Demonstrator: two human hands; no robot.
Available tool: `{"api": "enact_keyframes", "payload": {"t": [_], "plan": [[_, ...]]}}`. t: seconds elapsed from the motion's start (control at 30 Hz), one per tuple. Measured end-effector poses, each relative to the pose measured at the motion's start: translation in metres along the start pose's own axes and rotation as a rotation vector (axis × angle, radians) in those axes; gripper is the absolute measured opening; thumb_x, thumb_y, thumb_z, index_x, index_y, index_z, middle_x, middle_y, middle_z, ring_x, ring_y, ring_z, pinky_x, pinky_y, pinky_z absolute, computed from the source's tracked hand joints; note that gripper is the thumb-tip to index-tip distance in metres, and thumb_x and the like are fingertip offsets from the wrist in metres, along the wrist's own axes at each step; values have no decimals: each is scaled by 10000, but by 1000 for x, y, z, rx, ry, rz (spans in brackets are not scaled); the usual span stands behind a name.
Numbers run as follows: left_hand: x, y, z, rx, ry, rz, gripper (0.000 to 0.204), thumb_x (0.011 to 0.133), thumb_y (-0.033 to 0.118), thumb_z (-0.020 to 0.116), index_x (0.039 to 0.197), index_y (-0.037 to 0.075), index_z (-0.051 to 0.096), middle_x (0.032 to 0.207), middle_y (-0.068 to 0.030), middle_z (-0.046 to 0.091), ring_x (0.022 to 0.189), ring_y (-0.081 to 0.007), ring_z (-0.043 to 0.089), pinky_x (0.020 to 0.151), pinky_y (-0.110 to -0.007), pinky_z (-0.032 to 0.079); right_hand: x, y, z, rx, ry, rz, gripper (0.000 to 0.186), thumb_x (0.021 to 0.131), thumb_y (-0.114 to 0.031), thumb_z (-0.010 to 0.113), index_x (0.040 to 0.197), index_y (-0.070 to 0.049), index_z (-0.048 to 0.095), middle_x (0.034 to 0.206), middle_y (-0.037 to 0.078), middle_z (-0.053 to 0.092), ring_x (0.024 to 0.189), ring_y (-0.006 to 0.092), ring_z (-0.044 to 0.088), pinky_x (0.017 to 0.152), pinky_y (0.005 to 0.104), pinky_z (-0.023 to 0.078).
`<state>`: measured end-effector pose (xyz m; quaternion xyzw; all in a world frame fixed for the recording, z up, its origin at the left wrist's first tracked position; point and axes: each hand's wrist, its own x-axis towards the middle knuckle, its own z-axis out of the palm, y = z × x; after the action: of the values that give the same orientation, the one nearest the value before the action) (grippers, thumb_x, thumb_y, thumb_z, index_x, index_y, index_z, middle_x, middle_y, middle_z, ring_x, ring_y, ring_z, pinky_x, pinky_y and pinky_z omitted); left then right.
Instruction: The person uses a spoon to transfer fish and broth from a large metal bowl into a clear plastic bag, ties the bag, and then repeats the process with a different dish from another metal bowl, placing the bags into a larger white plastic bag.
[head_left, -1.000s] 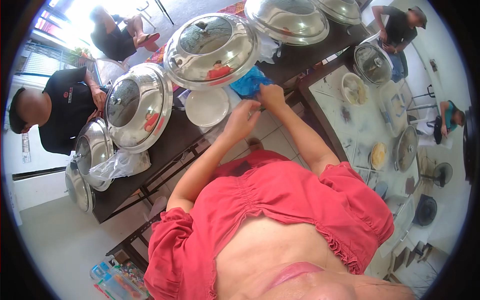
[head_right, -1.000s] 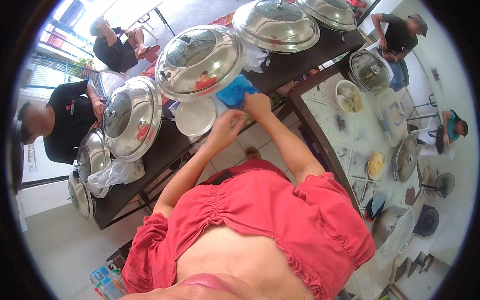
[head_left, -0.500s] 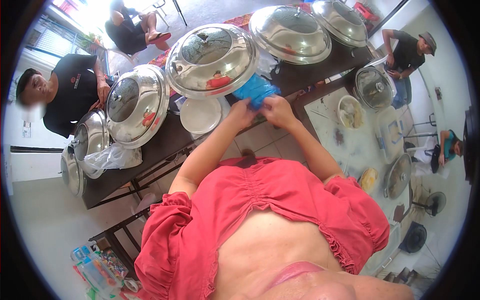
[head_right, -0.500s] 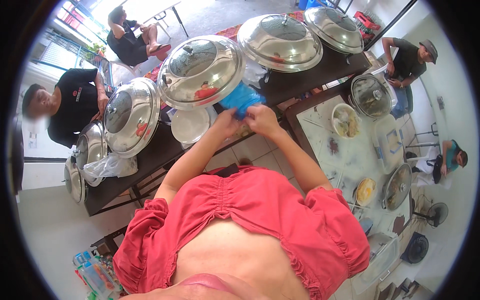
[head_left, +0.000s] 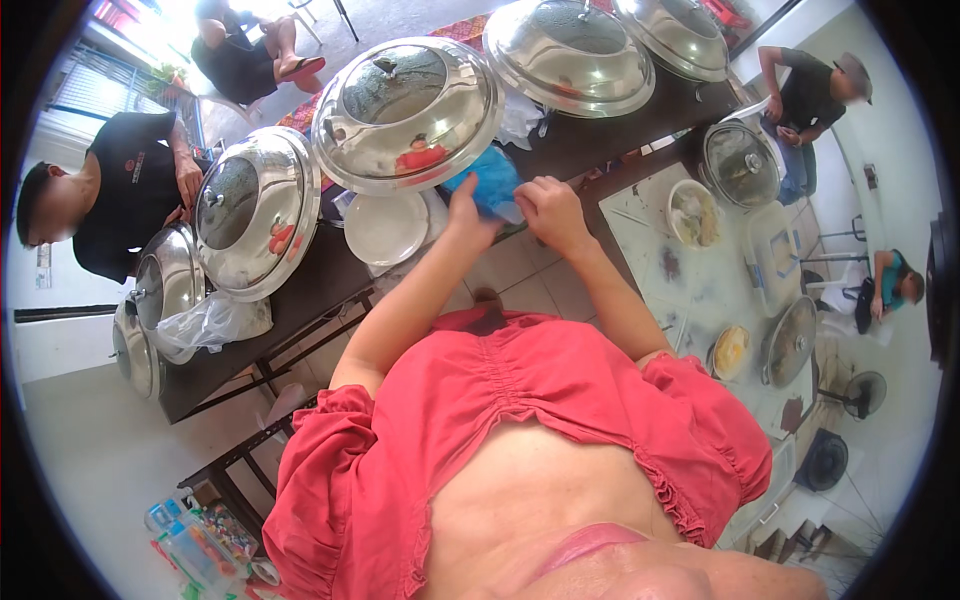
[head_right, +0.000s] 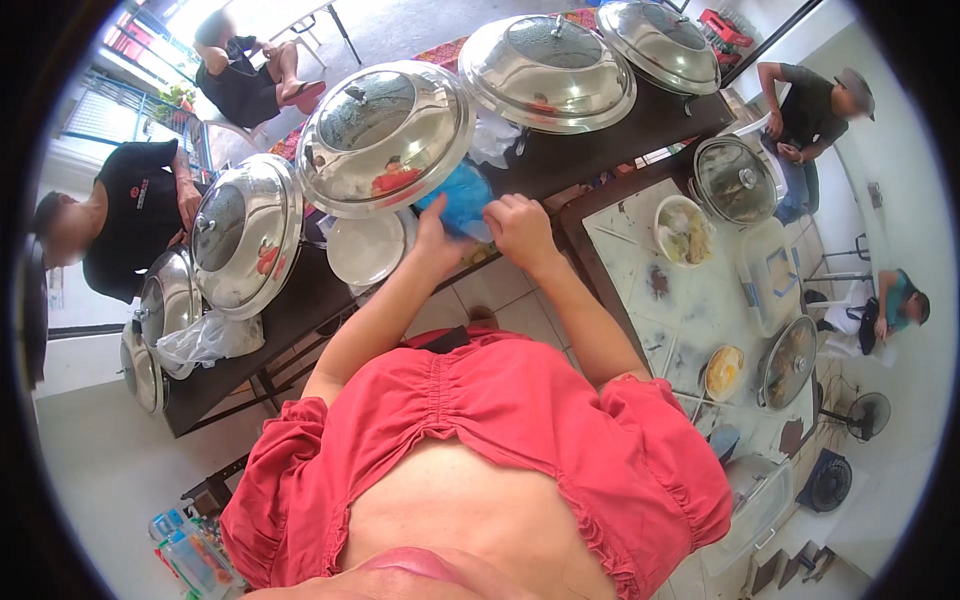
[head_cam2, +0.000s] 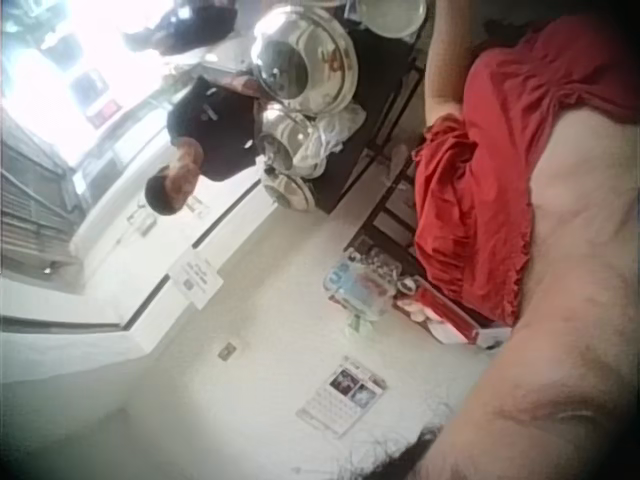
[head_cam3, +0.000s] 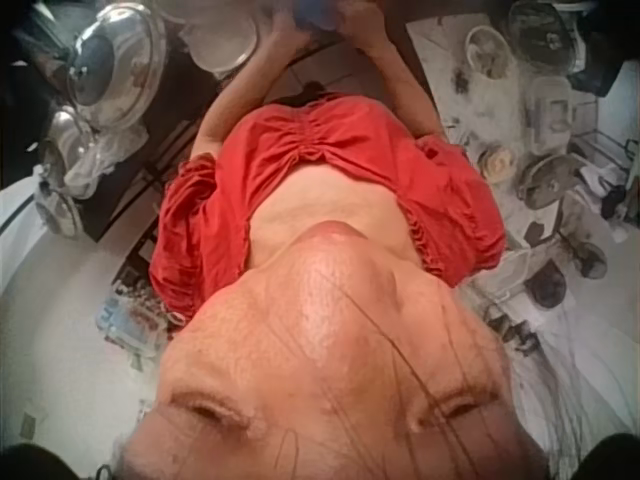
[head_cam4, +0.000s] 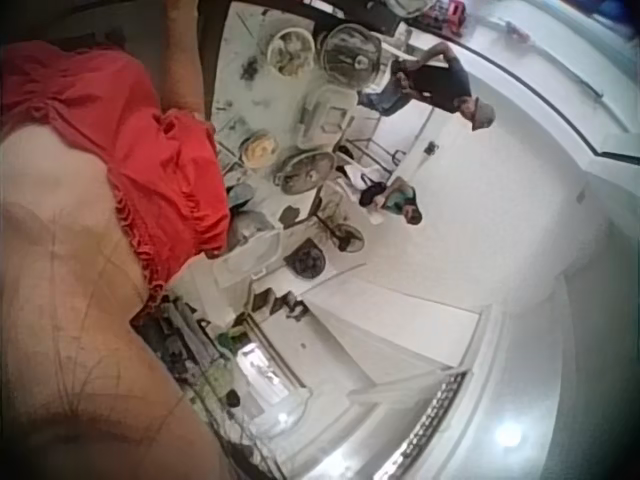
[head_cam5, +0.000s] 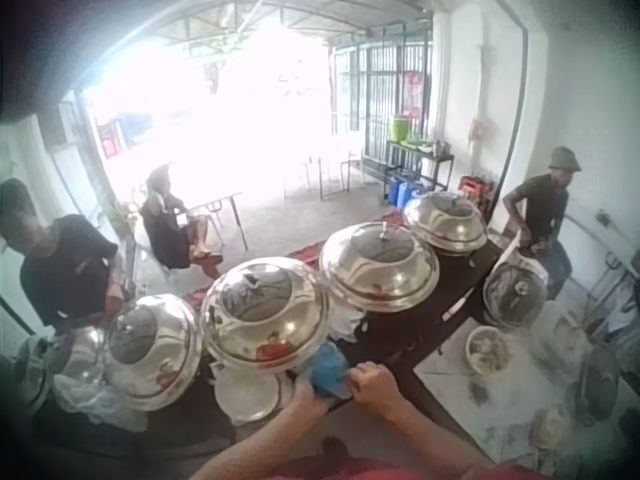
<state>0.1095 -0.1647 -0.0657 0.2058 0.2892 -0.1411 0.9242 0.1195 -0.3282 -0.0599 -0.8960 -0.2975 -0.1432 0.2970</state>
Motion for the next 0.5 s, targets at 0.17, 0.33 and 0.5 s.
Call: {"api": "enact_keyframes", "payload": {"t": [0.17, 0.33, 0.5], "plan": [[-1, -11, -11, 121, -32, -123, 316, 998, 227, 429, 1239, 26, 463, 1200, -154, 550, 1116, -289, 550, 965, -449, 472, 12, -34, -20, 153, -47, 81, 127, 759, -185, 705, 798, -83, 640, 781, 87, 608, 782, 280, 591, 677, 405, 452], [22, -5, -11, 55, 103, -59, 278, 976, 130, 474, 1228, 15, 459, 1180, -157, 554, 1067, -288, 573, 943, -443, 495, -9, -12, -23, -95, -89, -73, 132, 781, -146, 690, 811, -53, 601, 863, 79, 595, 855, 285, 566, 788, 395, 429], [69, 12, -33, 64, 182, 177, 251, 960, 61, 476, 1209, 30, 484, 1188, -146, 568, 1070, -285, 581, 949, -417, 496, 6, -60, -85, 293, -32, -61, 152, 790, -126, 696, 834, -43, 577, 854, 100, 578, 857, 274, 565, 791, 386, 444]]}}
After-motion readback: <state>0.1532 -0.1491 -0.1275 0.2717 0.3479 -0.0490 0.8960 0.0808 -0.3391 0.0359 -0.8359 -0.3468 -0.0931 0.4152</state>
